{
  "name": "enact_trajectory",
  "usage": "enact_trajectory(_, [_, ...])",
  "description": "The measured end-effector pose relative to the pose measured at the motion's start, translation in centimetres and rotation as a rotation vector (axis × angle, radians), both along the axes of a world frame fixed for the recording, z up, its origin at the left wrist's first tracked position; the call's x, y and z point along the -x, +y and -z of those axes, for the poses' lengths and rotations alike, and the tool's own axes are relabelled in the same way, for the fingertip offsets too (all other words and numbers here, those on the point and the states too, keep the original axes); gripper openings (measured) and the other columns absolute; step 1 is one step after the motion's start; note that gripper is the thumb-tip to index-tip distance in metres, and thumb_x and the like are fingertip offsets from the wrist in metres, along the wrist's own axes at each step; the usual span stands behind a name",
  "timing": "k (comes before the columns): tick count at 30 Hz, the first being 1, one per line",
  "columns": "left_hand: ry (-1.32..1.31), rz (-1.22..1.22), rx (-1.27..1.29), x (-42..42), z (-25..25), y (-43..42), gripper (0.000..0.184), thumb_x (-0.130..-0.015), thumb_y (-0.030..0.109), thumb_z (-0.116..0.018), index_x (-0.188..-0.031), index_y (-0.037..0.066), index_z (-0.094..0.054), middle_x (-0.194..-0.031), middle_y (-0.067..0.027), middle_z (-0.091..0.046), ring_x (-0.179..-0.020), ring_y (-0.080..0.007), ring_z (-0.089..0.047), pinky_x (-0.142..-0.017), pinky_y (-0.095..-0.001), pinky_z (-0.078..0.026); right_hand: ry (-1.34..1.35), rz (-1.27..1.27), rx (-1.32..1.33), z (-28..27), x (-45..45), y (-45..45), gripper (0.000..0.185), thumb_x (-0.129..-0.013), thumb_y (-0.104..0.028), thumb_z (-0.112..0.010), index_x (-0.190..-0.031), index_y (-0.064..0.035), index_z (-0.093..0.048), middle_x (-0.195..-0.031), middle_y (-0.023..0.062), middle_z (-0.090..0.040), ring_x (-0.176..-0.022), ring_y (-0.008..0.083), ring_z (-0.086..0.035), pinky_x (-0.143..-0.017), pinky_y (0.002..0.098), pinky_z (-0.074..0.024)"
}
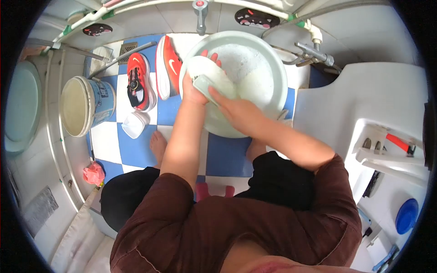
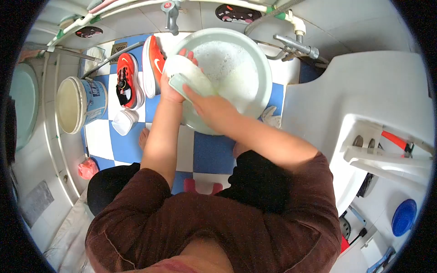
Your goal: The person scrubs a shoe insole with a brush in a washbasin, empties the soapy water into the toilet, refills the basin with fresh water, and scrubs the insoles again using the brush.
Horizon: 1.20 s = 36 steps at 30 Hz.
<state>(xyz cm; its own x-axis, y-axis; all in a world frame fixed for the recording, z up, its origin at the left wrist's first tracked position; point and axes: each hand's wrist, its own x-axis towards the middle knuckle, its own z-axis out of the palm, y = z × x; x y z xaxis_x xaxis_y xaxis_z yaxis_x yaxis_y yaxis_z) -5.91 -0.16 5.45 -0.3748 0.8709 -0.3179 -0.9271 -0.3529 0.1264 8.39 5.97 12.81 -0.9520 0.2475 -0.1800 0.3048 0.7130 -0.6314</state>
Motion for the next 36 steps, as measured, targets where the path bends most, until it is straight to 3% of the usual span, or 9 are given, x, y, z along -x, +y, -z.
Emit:
enact_trajectory(4, [0.056, 0.103, 0.114, -2.7, -0.5, 1.9, 0.05, -0.096, 0.037, -0.032, -0.135, 0.007, -0.042, -0.126, -0.0155, -0.052, -0.106, -0.0314, -0.054, -0.094, -0.0447, -0.044, -0.076, 0.093, -0.1, -0.4, 2.6, 2.3, 0.052, -0.093, -0.022, -0.045, -0.143, -0.0281, -0.031, -0.08, 0.021, -0.063, -0.067, 0.0382, -0.061, -0.06, 0.0468, -0.0469])
enact_trajectory(11, [-0.006, -0.023, -0.11, -0.1, 0.0, 0.4, 0.051, -0.099, 0.043, -0.03, -0.134, 0.009, -0.043, -0.121, -0.0169, -0.053, -0.107, -0.0299, -0.053, -0.097, -0.0419, -0.042, -0.175, -0.023, -0.19, -0.4, 0.6, 1.6, 0.052, -0.093, -0.024, -0.044, -0.143, -0.0178, -0.03, -0.074, 0.0175, -0.065, -0.061, 0.0339, -0.064, -0.052, 0.0446, -0.0504])
enact_trajectory(14, [0.087, 0.007, 0.203, -4.7, -2.9, 2.7, 0.055, -0.099, 0.047, -0.027, -0.134, 0.008, -0.042, -0.123, -0.0141, -0.053, -0.106, -0.0266, -0.053, -0.098, -0.0402, -0.041, -0.183, 0.079, -0.318, 0.0, 3.1, 4.6, 0.053, -0.092, -0.023, -0.044, -0.143, -0.0166, -0.03, -0.072, 0.0181, -0.064, -0.061, 0.0336, -0.064, -0.052, 0.0449, -0.0503])
enact_trajectory(22, [0.089, -0.08, 0.161, -5.4, -2.0, 2.8, 0.048, -0.1, 0.031, -0.031, -0.138, 0.002, -0.033, -0.131, -0.015, -0.049, -0.122, -0.0288, -0.046, -0.104, -0.041, -0.037, -0.092, 0.2, -0.156, 0.2, 2.4, 3.8, 0.06, -0.092, -0.023, -0.048, -0.146, -0.02, -0.023, -0.084, 0.0262, -0.063, -0.068, 0.0386, -0.063, -0.061, 0.0463, -0.0511])
enact_trajectory(23, [0.321, -0.01, 0.177, -6.2, -1.6, 2.9, 0.047, -0.096, 0.018, -0.034, -0.141, 0.003, -0.03, -0.135, -0.0152, -0.045, -0.125, -0.0285, -0.043, -0.106, -0.0403, -0.034, -0.011, 0.281, -0.084, 0.7, 2.5, 4.6, 0.061, -0.091, -0.025, -0.049, -0.146, -0.0171, -0.023, -0.086, 0.0261, -0.063, -0.069, 0.0374, -0.064, -0.062, 0.045, -0.0512])
enact_trajectory(27, [0.31, -0.153, 0.295, -4.2, -5.9, 2.4, 0.055, -0.087, 0.005, -0.034, -0.141, -0.001, -0.027, -0.137, -0.0182, -0.041, -0.127, -0.0282, -0.041, -0.108, -0.0411, -0.032, 0.134, 0.53, 0.232, 0.5, 2.7, 6.2, 0.068, -0.088, -0.033, -0.057, -0.143, -0.0054, -0.029, -0.097, 0.022, -0.065, -0.072, 0.0269, -0.065, -0.062, 0.0372, -0.0507])
enact_trajectory(32, [0.405, -0.336, 0.136, -3.1, -7.4, 2.1, 0.049, -0.085, 0.009, -0.038, -0.132, -0.005, -0.036, -0.13, -0.0223, -0.047, -0.122, -0.0333, -0.045, -0.104, -0.0432, -0.036, -0.126, 0.442, 1.02, -0.7, 2.5, 7.8, 0.042, -0.084, -0.024, -0.056, -0.116, 0.0018, -0.05, -0.084, 0.0037, -0.059, -0.065, 0.0109, -0.052, -0.055, 0.0258, -0.0446])
enact_trajectory(34, [0.492, -0.307, 0.166, -3.4, -8.0, 1.8, 0.048, -0.085, 0.013, -0.041, -0.129, -0.006, -0.038, -0.127, -0.023, -0.049, -0.12, -0.0335, -0.046, -0.103, -0.0431, -0.037, -0.09, 0.421, 1.002, -0.8, 2.8, 8.1, 0.033, -0.083, -0.021, -0.053, -0.108, 0.0002, -0.051, -0.079, 0.0012, -0.056, -0.064, 0.0104, -0.05, -0.055, 0.0264, -0.0437])
enact_trajectory(36, [0.235, -0.331, 0.054, -3.0, -6.9, 1.3, 0.046, -0.086, 0.016, -0.045, -0.127, -0.004, -0.04, -0.127, -0.0193, -0.049, -0.118, -0.0308, -0.048, -0.104, -0.0435, -0.037, -0.03, 0.365, 0.885, -1.1, 3.0, 7.9, 0.029, -0.081, -0.019, -0.052, -0.104, -0.0019, -0.052, -0.076, 0.0017, -0.056, -0.063, 0.0131, -0.052, -0.055, 0.029, -0.0438])
